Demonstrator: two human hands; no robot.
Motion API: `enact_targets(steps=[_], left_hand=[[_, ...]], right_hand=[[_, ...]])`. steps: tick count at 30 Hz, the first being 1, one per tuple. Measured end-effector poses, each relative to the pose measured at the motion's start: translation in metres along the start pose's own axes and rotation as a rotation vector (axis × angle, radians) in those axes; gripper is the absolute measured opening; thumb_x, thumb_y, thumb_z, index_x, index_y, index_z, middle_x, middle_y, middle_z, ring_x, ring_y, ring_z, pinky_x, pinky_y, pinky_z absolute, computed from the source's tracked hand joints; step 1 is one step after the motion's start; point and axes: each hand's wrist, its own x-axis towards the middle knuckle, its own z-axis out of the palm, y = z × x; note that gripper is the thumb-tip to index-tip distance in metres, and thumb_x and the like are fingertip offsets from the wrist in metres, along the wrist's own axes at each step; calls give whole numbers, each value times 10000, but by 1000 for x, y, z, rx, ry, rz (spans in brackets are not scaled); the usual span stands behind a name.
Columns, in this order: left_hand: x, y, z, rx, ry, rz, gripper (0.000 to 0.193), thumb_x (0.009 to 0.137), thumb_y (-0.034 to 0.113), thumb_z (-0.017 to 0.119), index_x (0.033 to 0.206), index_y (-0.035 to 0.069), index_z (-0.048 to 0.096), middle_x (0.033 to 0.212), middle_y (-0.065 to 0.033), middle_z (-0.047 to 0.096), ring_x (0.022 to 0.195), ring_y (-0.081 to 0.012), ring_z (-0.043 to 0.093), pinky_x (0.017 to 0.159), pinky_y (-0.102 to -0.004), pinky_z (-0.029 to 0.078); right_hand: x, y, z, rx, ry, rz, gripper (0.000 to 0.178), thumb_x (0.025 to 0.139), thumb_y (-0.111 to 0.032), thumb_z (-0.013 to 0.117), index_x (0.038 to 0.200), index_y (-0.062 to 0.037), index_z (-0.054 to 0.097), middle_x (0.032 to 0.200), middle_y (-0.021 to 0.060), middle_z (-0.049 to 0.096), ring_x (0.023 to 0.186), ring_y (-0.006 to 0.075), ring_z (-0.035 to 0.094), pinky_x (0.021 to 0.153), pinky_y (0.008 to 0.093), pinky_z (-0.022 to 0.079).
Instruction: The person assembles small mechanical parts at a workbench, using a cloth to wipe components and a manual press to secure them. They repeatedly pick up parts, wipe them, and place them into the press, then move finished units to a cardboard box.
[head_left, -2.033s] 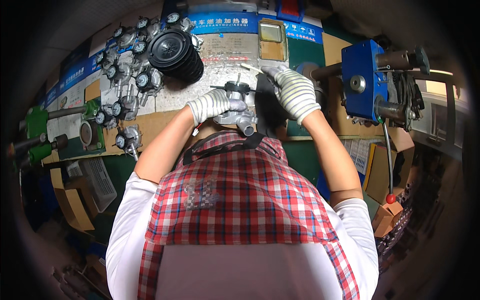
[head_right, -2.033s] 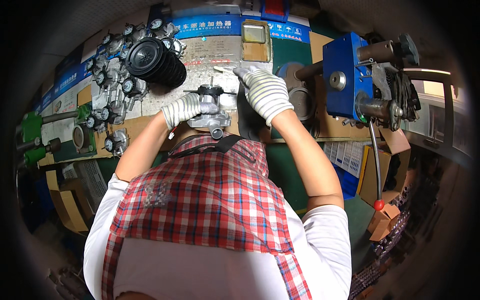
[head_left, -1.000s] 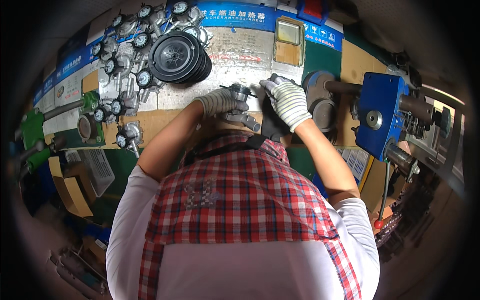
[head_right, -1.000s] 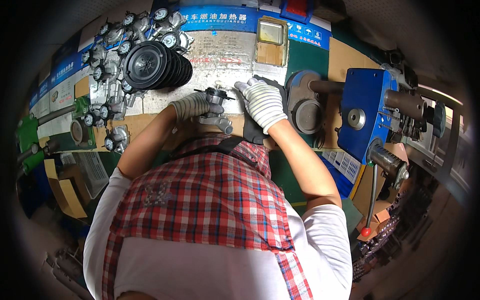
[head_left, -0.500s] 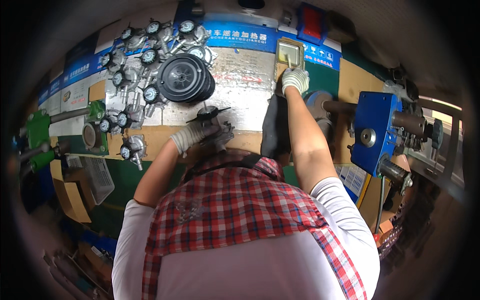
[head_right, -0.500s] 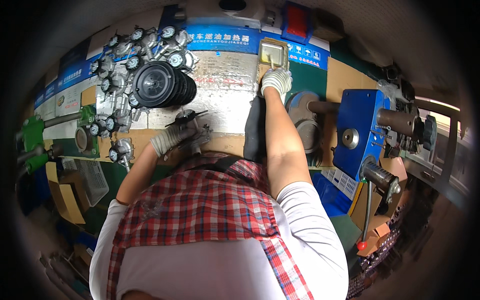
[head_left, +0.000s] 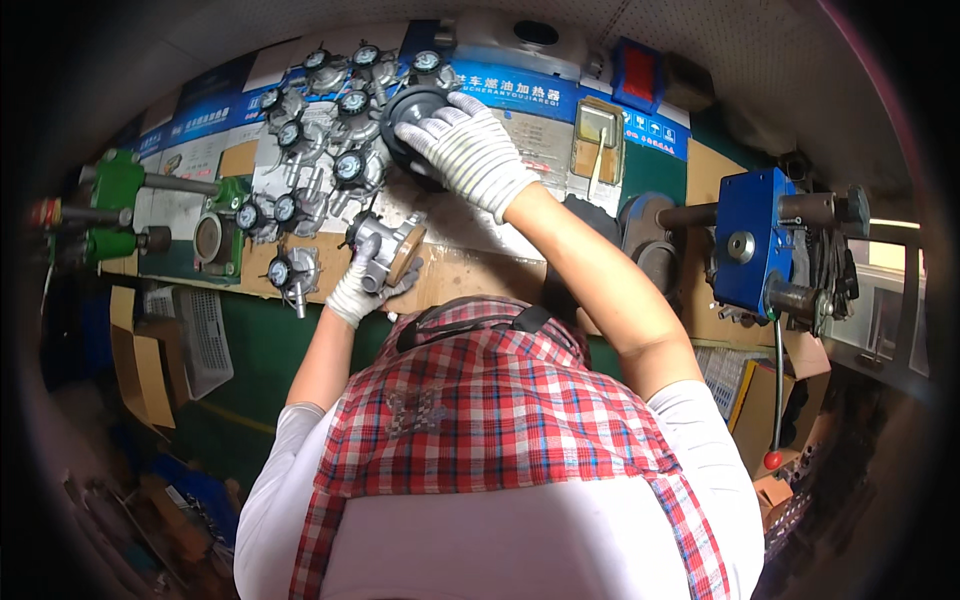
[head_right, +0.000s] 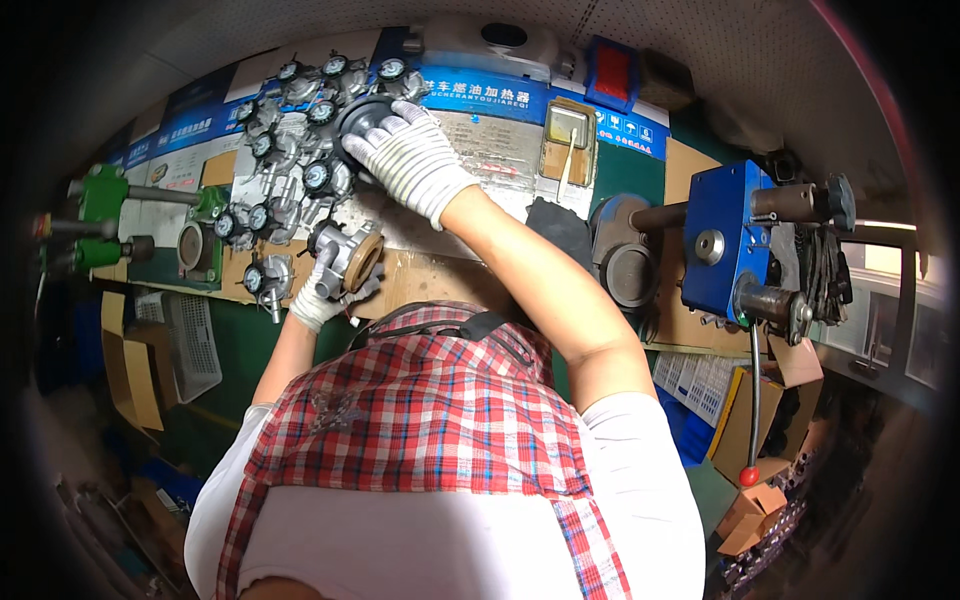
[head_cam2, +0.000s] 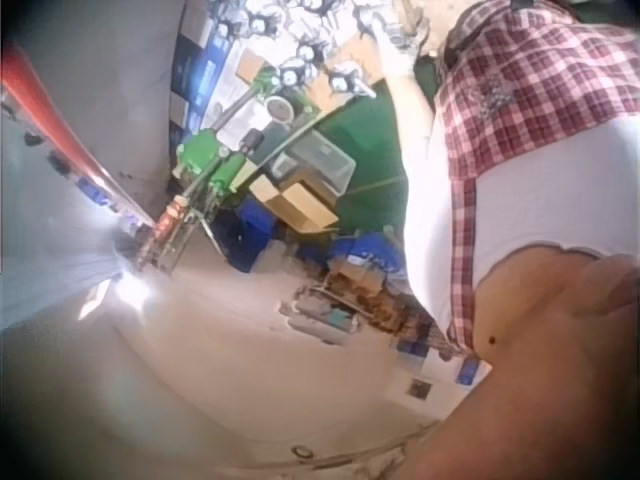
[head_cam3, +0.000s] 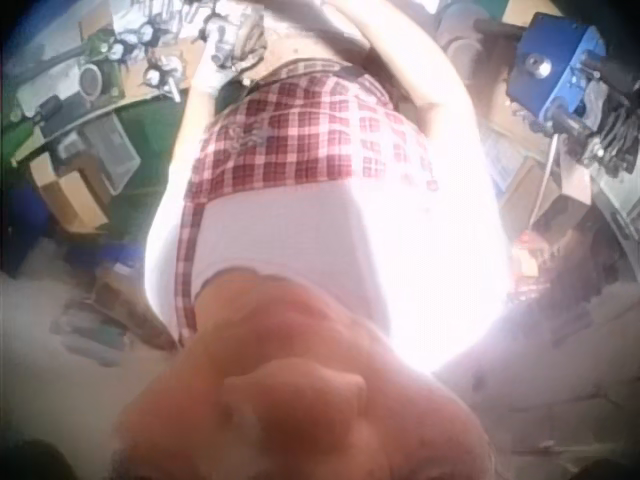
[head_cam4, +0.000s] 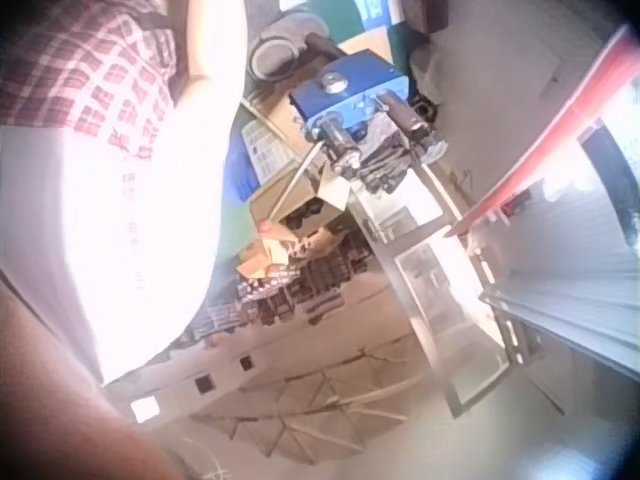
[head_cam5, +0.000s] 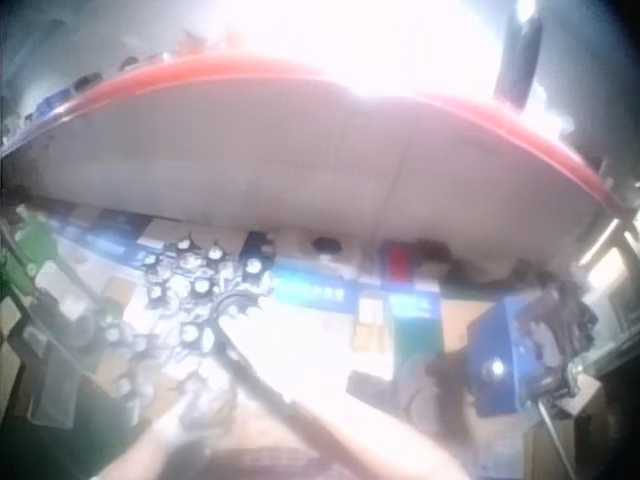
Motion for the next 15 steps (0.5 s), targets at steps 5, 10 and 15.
enact_targets(steps=[5, 10, 15], left_hand=[[-10, 1, 46, 694, 155, 508, 665, 799, 594, 763, 1213, 95, 613, 1011, -60, 691, 998, -179, 664, 840, -343, 544], [16, -4, 91, 1551, 323, 952, 721, 623, 423, 873, 1169, 29, 614, 994, -125, 699, 932, -273, 677, 832, -370, 546], [23, -14, 184, 1512, 79, 1098, 671, 588, 320, 880, 1145, 29, 647, 953, -125, 700, 846, -304, 679, 776, -353, 552]], right_hand=[[2, -2, -26, 73, 181, 180, 323, 890, -100, 598, 1213, -104, 601, 857, 152, 668, 778, 299, 664, 728, 404, 545], [-56, 1, -97, 1150, 678, 850, 270, 1020, -175, 500, 1253, -58, 568, 1069, 73, 677, 968, 204, 678, 844, 323, 574], [-137, -49, -161, 1842, 407, 1177, 440, 990, -408, 597, 1279, -77, 598, 1234, 98, 649, 1125, 194, 637, 978, 352, 535]])
